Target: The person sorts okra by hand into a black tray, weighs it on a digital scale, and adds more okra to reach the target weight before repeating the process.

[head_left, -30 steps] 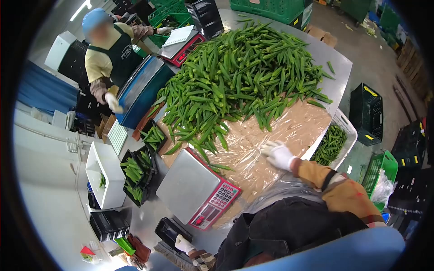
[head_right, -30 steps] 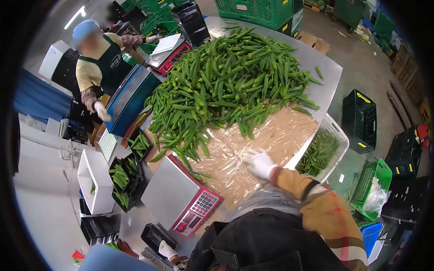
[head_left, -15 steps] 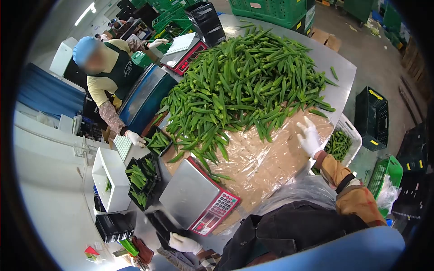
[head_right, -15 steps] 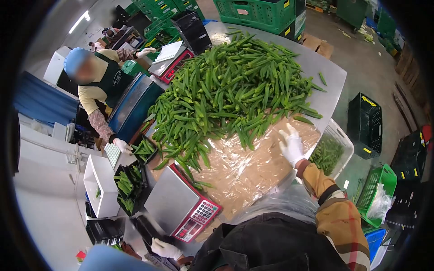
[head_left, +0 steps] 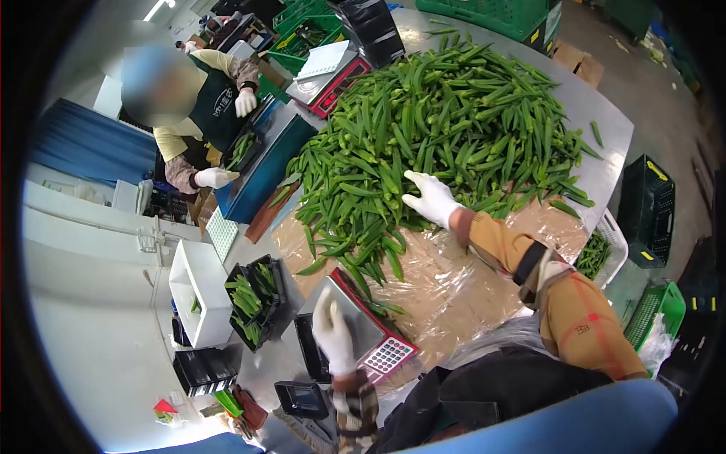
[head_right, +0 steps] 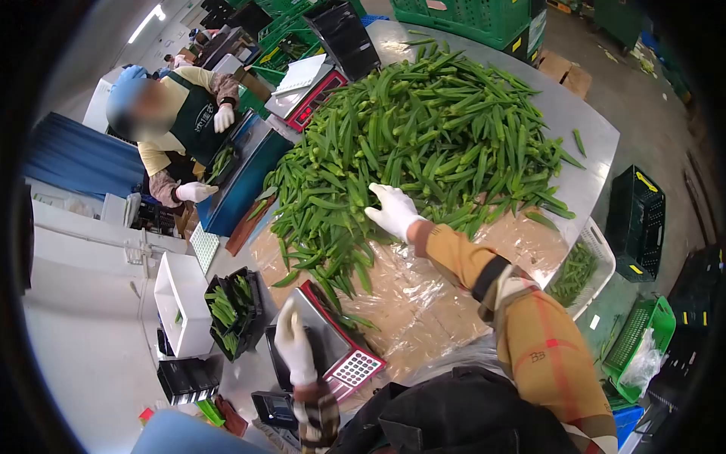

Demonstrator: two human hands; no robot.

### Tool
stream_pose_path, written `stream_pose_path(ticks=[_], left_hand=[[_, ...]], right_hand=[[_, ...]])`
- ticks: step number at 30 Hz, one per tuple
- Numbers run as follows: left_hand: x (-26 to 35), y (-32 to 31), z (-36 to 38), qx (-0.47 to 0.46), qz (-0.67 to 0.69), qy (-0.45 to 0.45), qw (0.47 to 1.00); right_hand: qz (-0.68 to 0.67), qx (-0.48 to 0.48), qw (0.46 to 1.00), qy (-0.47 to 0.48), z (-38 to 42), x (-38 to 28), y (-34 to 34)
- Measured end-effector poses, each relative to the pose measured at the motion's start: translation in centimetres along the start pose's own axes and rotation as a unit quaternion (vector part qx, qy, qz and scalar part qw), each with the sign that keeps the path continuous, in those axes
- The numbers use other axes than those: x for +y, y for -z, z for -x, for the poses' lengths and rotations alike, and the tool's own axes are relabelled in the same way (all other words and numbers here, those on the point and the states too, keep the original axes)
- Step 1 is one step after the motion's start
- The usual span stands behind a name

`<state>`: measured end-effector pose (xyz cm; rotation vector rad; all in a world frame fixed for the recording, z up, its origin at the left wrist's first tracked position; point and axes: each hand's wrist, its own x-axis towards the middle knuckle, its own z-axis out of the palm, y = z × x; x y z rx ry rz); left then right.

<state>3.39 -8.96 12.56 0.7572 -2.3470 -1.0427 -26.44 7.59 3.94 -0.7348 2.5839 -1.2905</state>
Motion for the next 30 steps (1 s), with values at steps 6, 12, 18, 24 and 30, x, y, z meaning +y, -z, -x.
stream_pose_path(ticks=[6,12,18,24,30], left_hand=[[-6.9,-14.3,-14.9,-0.037,0.056,-0.022,0.997],[-6.3,-21.2,-15.8,-0.029,-0.173,-0.041,0.984],[-4.3,-20.8,-8.6,-0.030,0.056,0.033,0.997],[-1.7,-17.5,1.2,-0.099,0.332,0.216,0.913],[-4.9,-13.5,6.7,-0.080,0.283,0.225,0.929]], right_hand=[[0.057,-0.085,0.980,-0.172,-6.4,-2.0,-3.3],[0.048,-0.076,0.977,-0.193,-6.3,-0.3,-5.8],[-0.188,-0.106,0.969,-0.119,1.4,1.8,-3.3],[-0.514,-0.150,0.811,-0.235,11.6,6.4,1.8],[-0.045,0.025,0.990,-0.133,16.9,11.7,5.5]])
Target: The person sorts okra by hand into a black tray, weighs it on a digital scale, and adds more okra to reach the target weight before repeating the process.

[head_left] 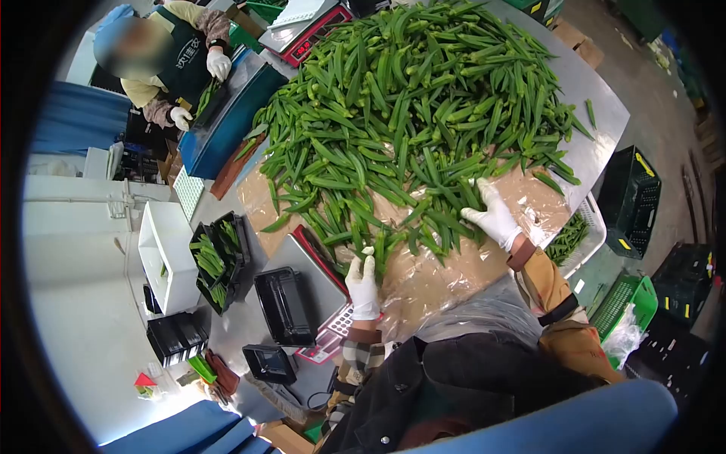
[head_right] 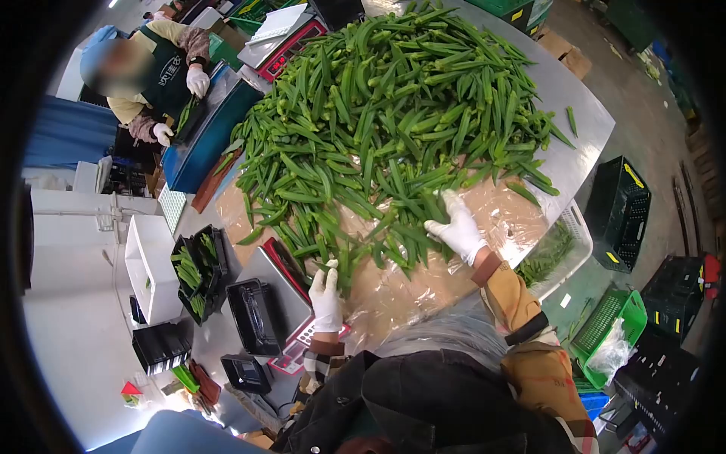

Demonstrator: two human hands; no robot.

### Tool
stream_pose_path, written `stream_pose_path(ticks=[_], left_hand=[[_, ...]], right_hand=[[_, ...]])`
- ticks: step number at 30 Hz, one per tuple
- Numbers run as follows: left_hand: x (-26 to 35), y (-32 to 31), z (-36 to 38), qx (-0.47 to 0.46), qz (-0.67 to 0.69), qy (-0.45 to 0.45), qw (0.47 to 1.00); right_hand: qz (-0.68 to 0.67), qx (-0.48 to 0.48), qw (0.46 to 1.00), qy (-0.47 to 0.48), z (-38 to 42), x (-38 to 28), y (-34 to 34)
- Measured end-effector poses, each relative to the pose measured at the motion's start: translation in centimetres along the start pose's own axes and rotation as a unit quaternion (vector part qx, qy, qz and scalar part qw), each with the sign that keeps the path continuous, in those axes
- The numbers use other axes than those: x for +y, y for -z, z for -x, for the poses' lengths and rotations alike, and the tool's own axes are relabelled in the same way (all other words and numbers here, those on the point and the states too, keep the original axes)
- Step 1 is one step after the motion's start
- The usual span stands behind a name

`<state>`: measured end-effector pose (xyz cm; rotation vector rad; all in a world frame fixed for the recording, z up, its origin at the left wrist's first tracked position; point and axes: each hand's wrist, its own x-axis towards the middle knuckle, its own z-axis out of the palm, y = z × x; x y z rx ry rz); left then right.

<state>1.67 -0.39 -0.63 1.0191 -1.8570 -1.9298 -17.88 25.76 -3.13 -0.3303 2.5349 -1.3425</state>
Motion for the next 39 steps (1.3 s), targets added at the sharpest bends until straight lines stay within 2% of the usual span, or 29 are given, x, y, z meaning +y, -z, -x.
stream_pose_path(ticks=[2,5,6,7,8,9,10,11,13,15,16,17,19,21,22,23,24,26,27,28,29,31,32,35,36,38,39], left_hand=[[0.5,0.8,1.3,-0.004,-0.013,-0.005,1.000],[1.6,0.2,3.0,-0.002,0.006,-0.034,0.999],[2.2,-0.6,3.6,-0.020,0.037,0.003,0.999],[2.8,-1.7,4.3,-0.039,0.069,0.040,0.996],[4.0,-3.3,5.2,-0.080,0.066,0.038,0.994],[3.5,-4.4,5.6,-0.118,0.057,0.021,0.991],[3.4,-5.7,6.7,-0.148,0.078,0.063,0.984],[3.6,-6.9,7.7,-0.176,0.099,0.106,0.974],[4.3,-8.1,8.7,-0.256,0.076,0.051,0.962],[4.3,-6.8,8.1,-0.227,-0.053,-0.048,0.971],[3.3,-5.3,7.1,-0.183,-0.084,-0.088,0.976],[1.6,-3.6,5.6,-0.137,-0.115,-0.128,0.975],[0.6,-0.6,3.6,-0.040,-0.103,-0.128,0.986],[0.5,1.1,2.4,-0.025,-0.122,-0.080,0.989],[0.3,1.1,2.1,-0.027,-0.154,-0.086,0.984],[-0.6,0.9,1.8,-0.033,-0.235,-0.134,0.962],[-2.0,0.7,1.4,-0.040,-0.314,-0.182,0.931],[-2.7,-0.8,1.6,-0.050,-0.439,-0.244,0.863],[-2.0,-2.1,2.6,-0.035,-0.500,-0.227,0.835],[-2.0,-2.9,2.9,-0.032,-0.546,-0.214,0.809],[-1.9,-3.4,2.9,-0.029,-0.591,-0.200,0.781],[-2.3,-3.4,2.8,-0.044,-0.601,-0.177,0.778],[-2.3,-3.4,2.5,-0.050,-0.605,-0.167,0.777],[-2.4,-1.9,2.2,-0.087,-0.583,-0.122,0.798],[-2.3,-1.5,1.8,-0.105,-0.544,-0.074,0.829],[-2.7,-1.6,1.8,-0.099,-0.558,-0.097,0.819],[-2.5,-1.9,2.0,-0.094,-0.562,-0.109,0.814]], right_hand=[[0.179,0.100,0.978,0.034,1.6,-3.2,2.1],[0.148,0.081,0.977,0.130,3.9,-7.3,3.1],[0.020,0.053,0.980,0.193,5.2,-7.3,1.9],[-0.043,-0.031,0.982,0.179,6.8,-7.7,0.8],[-0.172,-0.142,0.968,0.115,8.3,-8.1,-0.6],[-0.256,-0.282,0.924,-0.030,9.7,-9.8,-0.4],[-0.333,-0.274,0.902,-0.033,11.2,-7.9,-3.0],[-0.273,-0.283,0.919,-0.007,11.7,-7.6,-2.8],[-0.159,-0.304,0.939,-0.023,11.8,-5.7,-0.8],[-0.176,-0.216,0.957,-0.080,13.0,-2.9,3.4],[-0.124,-0.173,0.972,-0.101,13.4,0.1,5.6],[0.088,-0.197,0.975,-0.060,13.2,0.2,10.1],[0.346,-0.147,0.916,-0.138,13.4,0.2,14.6],[0.304,0.008,0.951,-0.055,13.8,2.1,15.7],[0.223,0.040,0.973,-0.042,13.1,2.7,15.0],[0.133,0.041,0.988,-0.071,12.2,3.6,13.7],[0.054,0.043,0.996,-0.049,11.1,6.0,11.7],[-0.004,0.009,0.990,-0.143,9.2,2.2,8.6],[-0.003,0.015,0.994,-0.110,8.1,3.4,6.3],[0.154,0.094,0.984,-0.013,7.0,6.2,3.3],[0.244,0.074,0.964,-0.081,6.9,4.1,2.5],[0.230,0.068,0.961,-0.136,6.5,2.7,1.8],[0.173,0.082,0.972,-0.137,6.3,3.3,1.9],[0.028,0.110,0.985,-0.130,6.0,4.6,2.5],[-0.003,0.117,0.986,-0.122,5.9,4.1,3.2],[-0.072,0.110,0.984,-0.117,5.7,3.7,3.3],[-0.027,0.099,0.990,-0.095,5.6,3.6,2.7]])
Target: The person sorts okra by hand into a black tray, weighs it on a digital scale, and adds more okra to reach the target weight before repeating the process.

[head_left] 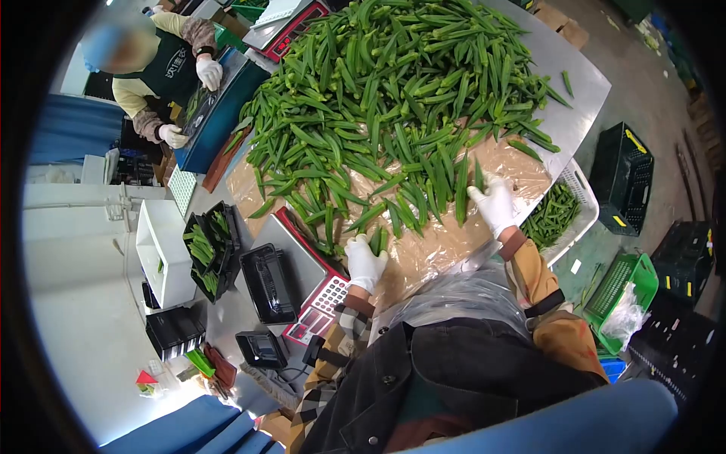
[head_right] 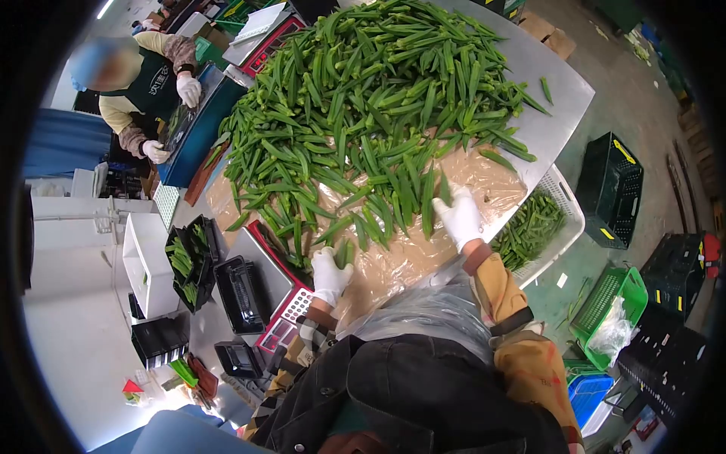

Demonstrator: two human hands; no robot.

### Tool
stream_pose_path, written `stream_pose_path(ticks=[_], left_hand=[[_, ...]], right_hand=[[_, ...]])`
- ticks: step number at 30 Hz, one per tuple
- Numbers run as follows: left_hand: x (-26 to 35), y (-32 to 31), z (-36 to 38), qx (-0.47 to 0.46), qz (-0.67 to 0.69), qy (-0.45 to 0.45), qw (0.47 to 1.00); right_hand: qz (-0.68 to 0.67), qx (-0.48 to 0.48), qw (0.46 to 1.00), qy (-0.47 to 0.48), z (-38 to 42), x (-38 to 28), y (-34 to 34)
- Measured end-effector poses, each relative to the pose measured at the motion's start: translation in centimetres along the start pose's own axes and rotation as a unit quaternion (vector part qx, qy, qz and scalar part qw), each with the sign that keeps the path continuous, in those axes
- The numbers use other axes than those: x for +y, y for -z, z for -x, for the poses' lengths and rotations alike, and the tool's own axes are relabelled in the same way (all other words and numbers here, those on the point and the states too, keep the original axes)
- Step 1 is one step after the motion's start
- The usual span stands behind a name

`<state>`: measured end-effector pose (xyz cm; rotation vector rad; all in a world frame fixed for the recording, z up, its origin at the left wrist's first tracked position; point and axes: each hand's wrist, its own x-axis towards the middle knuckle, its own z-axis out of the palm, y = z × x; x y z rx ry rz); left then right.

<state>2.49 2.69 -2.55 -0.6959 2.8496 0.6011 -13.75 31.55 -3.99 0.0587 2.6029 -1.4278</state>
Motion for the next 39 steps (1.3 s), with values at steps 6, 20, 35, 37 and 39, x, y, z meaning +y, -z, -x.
stream_pose_path(ticks=[6,20,35,37,39], left_hand=[[0.8,-1.8,1.3,0.016,0.067,-0.025,0.997],[8.4,-4.1,-5.3,0.088,0.040,0.027,0.995],[8.9,-2.3,-4.2,0.017,0.067,0.003,0.998],[9.0,-1.0,-4.2,-0.016,0.132,0.059,0.989],[7.9,-0.1,-4.2,0.057,0.145,0.027,0.987]], right_hand=[[0.170,-0.034,0.985,0.028,0.5,-2.3,-3.6],[0.294,-0.038,0.934,0.198,2.7,-7.5,-8.6],[0.312,-0.207,0.926,-0.052,3.1,-3.8,13.9],[0.349,-0.143,0.922,-0.087,2.5,-2.6,14.6],[0.324,-0.123,0.936,-0.066,1.7,-2.8,13.0]])
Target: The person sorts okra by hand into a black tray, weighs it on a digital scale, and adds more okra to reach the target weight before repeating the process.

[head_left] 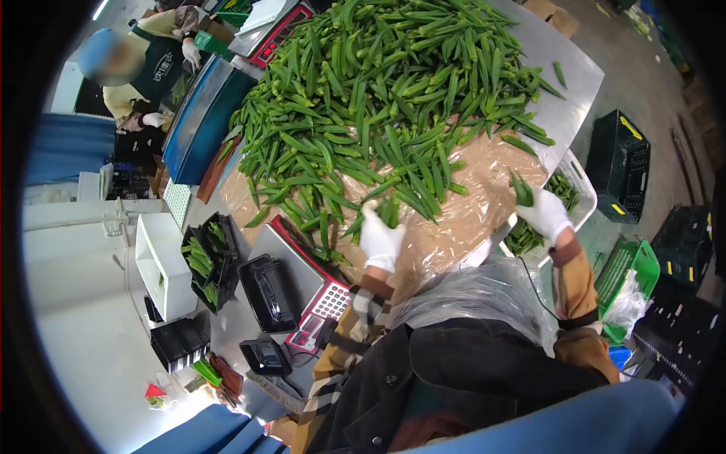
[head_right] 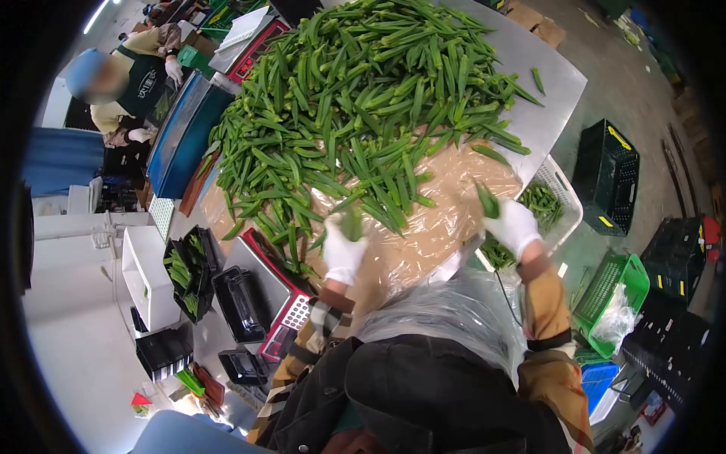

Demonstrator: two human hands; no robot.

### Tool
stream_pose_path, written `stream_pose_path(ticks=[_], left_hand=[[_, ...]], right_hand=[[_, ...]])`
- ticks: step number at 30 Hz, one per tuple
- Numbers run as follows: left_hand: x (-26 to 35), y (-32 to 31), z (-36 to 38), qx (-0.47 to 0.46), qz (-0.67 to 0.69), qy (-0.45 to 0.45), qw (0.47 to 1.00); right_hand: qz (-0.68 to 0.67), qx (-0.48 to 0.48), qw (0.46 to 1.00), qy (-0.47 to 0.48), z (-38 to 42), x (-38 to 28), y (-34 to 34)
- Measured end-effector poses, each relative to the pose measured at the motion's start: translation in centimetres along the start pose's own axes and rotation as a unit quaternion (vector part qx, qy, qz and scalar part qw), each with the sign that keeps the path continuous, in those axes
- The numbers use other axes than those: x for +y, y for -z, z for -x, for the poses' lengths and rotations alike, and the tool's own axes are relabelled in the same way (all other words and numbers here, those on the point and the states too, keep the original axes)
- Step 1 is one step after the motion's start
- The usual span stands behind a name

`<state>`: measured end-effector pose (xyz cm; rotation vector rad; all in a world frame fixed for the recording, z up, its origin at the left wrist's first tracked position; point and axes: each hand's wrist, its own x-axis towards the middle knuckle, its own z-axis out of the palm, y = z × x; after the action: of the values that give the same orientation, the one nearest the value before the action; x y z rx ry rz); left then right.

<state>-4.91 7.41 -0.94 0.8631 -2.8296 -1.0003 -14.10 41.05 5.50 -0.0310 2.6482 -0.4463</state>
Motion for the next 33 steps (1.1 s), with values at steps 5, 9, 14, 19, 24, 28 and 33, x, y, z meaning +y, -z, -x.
stream_pose_path(ticks=[5,9,14,19,24,28,33], left_hand=[[-1.3,3.9,-1.8,0.040,-0.159,-0.013,0.986],[-4.8,1.9,-2.1,0.033,-0.274,-0.104,0.955],[-4.3,2.6,-2.3,-0.001,-0.280,-0.082,0.957],[-3.6,3.0,-0.5,0.035,-0.032,-0.026,0.999],[-2.9,3.4,1.5,-0.151,0.409,0.185,0.881],[-2.6,4.9,3.5,-0.188,0.625,0.188,0.734],[-2.0,6.1,4.8,-0.215,0.657,0.157,0.705]], right_hand=[[-0.143,0.079,0.985,0.059,-3.9,-8.7,-4.6],[-0.147,0.103,0.982,0.053,-8.5,-13.3,-9.1],[-0.181,0.106,0.977,0.044,-7.2,-13.3,-6.5],[-0.154,0.045,0.982,0.094,-3.4,-13.4,-6.5],[-0.047,0.157,0.966,0.201,-3.9,-14.1,-13.3],[-0.151,0.071,0.974,0.151,-4.1,-13.9,-11.2],[-0.549,-0.241,0.794,0.105,0.2,-15.3,-9.6]])
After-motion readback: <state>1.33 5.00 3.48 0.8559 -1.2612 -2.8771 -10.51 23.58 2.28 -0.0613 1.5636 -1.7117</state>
